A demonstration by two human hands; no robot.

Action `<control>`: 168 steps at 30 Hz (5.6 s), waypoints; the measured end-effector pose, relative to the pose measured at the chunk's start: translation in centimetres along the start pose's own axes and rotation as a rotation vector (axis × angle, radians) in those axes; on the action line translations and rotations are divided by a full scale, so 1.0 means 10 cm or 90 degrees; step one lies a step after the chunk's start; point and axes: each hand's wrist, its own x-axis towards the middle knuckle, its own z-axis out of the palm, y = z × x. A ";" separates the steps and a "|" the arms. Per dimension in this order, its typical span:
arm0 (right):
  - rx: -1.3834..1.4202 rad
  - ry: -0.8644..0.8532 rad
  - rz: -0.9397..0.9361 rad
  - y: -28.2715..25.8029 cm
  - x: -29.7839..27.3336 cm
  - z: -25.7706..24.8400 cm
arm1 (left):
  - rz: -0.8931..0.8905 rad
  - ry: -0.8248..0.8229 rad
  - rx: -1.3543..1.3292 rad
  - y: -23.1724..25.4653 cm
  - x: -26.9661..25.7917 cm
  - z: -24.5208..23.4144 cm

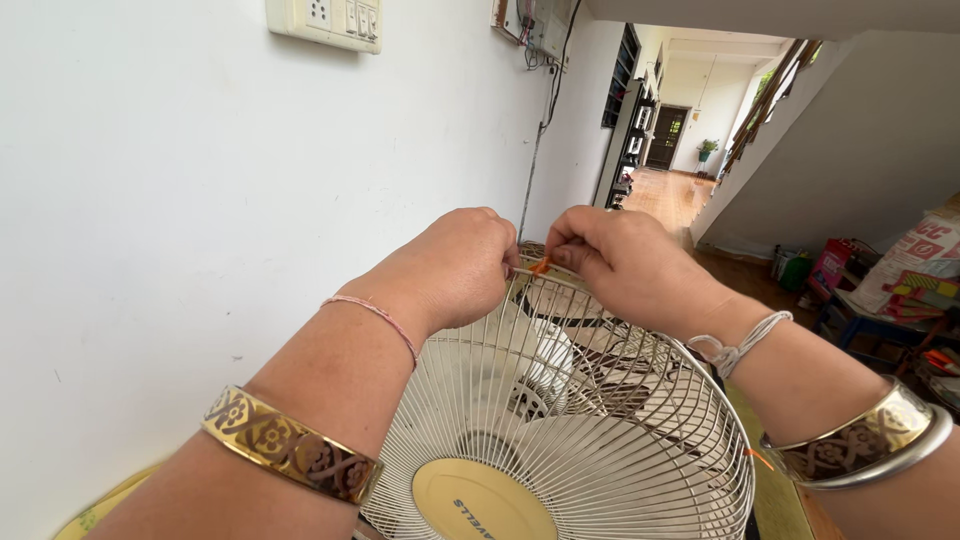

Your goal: The person secures a white metal fan cage using orange zip ties. They thread the ties through the cage bars, pull them tight, and trim the excess ends. The person rotates the fan to access different points around the cage and continues fastening until the cage is held in place.

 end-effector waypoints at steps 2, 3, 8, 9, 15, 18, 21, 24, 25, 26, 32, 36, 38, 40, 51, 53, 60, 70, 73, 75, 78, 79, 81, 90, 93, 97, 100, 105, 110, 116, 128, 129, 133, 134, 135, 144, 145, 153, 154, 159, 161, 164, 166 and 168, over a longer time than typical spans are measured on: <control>0.124 -0.027 0.107 0.03 -0.01 0.04 | -0.015 -0.004 -0.004 -0.01 0.03 0.01; 0.142 -0.026 0.101 0.04 0.01 0.05 | -0.021 -0.008 -0.006 -0.02 0.05 0.02; 0.245 -0.041 0.025 0.08 -0.01 -0.03 | -0.013 -0.003 0.007 -0.05 0.09 0.03; 0.202 -0.039 0.003 0.08 -0.02 -0.05 | -0.023 -0.009 0.004 -0.05 0.10 0.03; 0.020 0.004 -0.071 0.07 -0.03 -0.06 | -0.028 -0.010 0.008 -0.02 0.13 0.02; 0.111 -0.014 0.060 0.12 0.00 0.00 | -0.065 -0.028 -0.014 0.00 0.13 0.01; 0.247 -0.015 0.103 0.20 0.00 0.08 | -0.087 -0.042 -0.020 0.01 0.13 0.01; 0.329 -0.032 0.100 0.27 0.03 0.09 | -0.071 -0.029 -0.028 0.00 0.15 0.00; 0.323 -0.042 0.084 0.29 0.05 0.07 | -0.074 -0.031 -0.028 -0.01 0.15 0.00; 0.318 -0.051 0.069 0.29 0.06 0.06 | -0.078 -0.032 -0.029 -0.02 0.15 0.00; 0.206 -0.045 -0.016 0.17 -0.01 -0.01 | -0.075 -0.023 -0.037 -0.05 0.14 0.00; 0.126 -0.068 -0.042 0.08 0.03 -0.10 | -0.079 -0.026 -0.032 -0.06 0.13 0.00; 0.067 -0.078 -0.087 0.07 0.04 -0.15 | -0.082 -0.032 -0.036 -0.05 0.14 0.00; 0.049 -0.073 -0.115 0.06 0.05 -0.15 | -0.084 -0.036 -0.034 -0.05 0.15 0.00; 0.027 -0.085 -0.064 0.14 -0.01 -0.11 | -0.081 -0.043 -0.046 -0.06 0.18 0.01; 0.062 -0.128 0.021 0.16 0.01 -0.15 | -0.081 -0.045 -0.041 -0.06 0.18 0.00; 0.172 -0.098 0.008 0.25 0.06 -0.12 | -0.064 -0.027 -0.043 -0.08 0.19 0.03; 0.478 -0.024 0.175 0.44 0.18 0.22 | -0.084 -0.041 -0.050 -0.07 0.16 0.04; 0.385 0.043 0.149 0.37 0.13 0.19 | -0.047 -0.055 -0.013 -0.07 0.13 0.05; 0.301 0.112 0.142 0.28 0.02 0.15 | 0.031 -0.046 0.028 -0.06 0.06 0.08; 0.235 0.214 0.154 0.12 -0.20 0.09 | 0.040 -0.010 0.016 -0.04 -0.07 0.12; 0.243 0.239 0.149 0.05 -0.29 0.10 | 0.011 -0.022 0.010 -0.02 -0.09 0.12; 0.236 0.241 0.150 -0.07 -0.45 0.11 | -0.048 -0.046 -0.002 0.03 -0.13 0.09; 0.207 0.065 0.138 -0.30 -0.65 0.10 | -0.006 0.035 0.006 0.21 -0.30 0.00; 0.257 0.011 0.145 -0.25 -0.65 0.08 | -0.069 -0.017 0.045 0.28 -0.34 -0.02; 0.361 -0.087 0.172 -0.16 -0.60 0.03 | -0.087 -0.045 0.017 0.40 -0.42 -0.10; 0.455 -0.112 0.223 -0.12 -0.57 -0.05 | -0.111 -0.084 -0.008 0.49 -0.47 -0.22; 0.455 -0.140 0.147 -0.17 -0.63 -0.10 | -0.154 -0.117 -0.066 0.50 -0.53 -0.36; 0.390 -0.108 0.210 -0.46 -0.66 -0.11 | -0.084 -0.079 -0.082 0.36 -0.62 -0.36; 0.346 -0.054 0.273 -0.72 -0.71 -0.12 | -0.029 -0.037 -0.133 0.23 -0.69 -0.17; 0.436 0.314 0.510 0.48 -1.46 -0.13 | -0.054 -0.072 -0.142 0.32 -0.68 -0.11; 0.431 0.327 0.535 0.62 -1.61 -0.06 | -0.036 -0.080 -0.113 0.32 -0.66 -0.10; 0.398 0.263 0.739 1.00 -2.31 0.40 | -0.010 -0.033 -0.196 0.30 -0.67 -0.01; 0.419 0.214 0.789 1.05 -2.46 0.54 | -0.026 -0.030 -0.197 0.29 -0.65 0.01; 0.443 0.163 0.836 1.10 -2.59 0.68 | -0.044 -0.028 -0.195 0.29 -0.64 0.04; 0.345 -0.018 0.937 1.01 -2.72 0.94 | -0.002 0.020 0.026 0.30 -0.57 0.08; 0.365 0.068 0.882 1.00 -2.63 0.86 | -0.022 0.018 0.025 0.31 -0.57 0.07; 0.482 0.229 0.431 0.87 -2.13 0.67 | 0.138 0.148 0.184 0.18 -0.28 0.13; 0.491 0.242 0.433 0.85 -2.09 0.72 | 0.173 0.168 0.167 0.14 -0.21 0.15; 0.548 0.253 0.437 0.90 -1.91 0.80 | 0.173 0.114 0.109 -0.08 0.04 0.25; 0.486 0.173 0.523 0.99 -1.85 0.72 | 0.166 0.107 0.109 -0.12 0.07 0.23; 0.469 0.157 0.516 1.09 -1.66 0.64 | 0.155 0.140 0.138 -0.07 0.07 0.20; 0.471 0.150 0.490 1.18 -1.53 0.57 | 0.112 0.145 0.180 0.01 0.09 0.17; 0.456 0.105 0.496 1.29 -1.43 0.51 | 0.033 0.112 0.225 0.12 0.12 0.15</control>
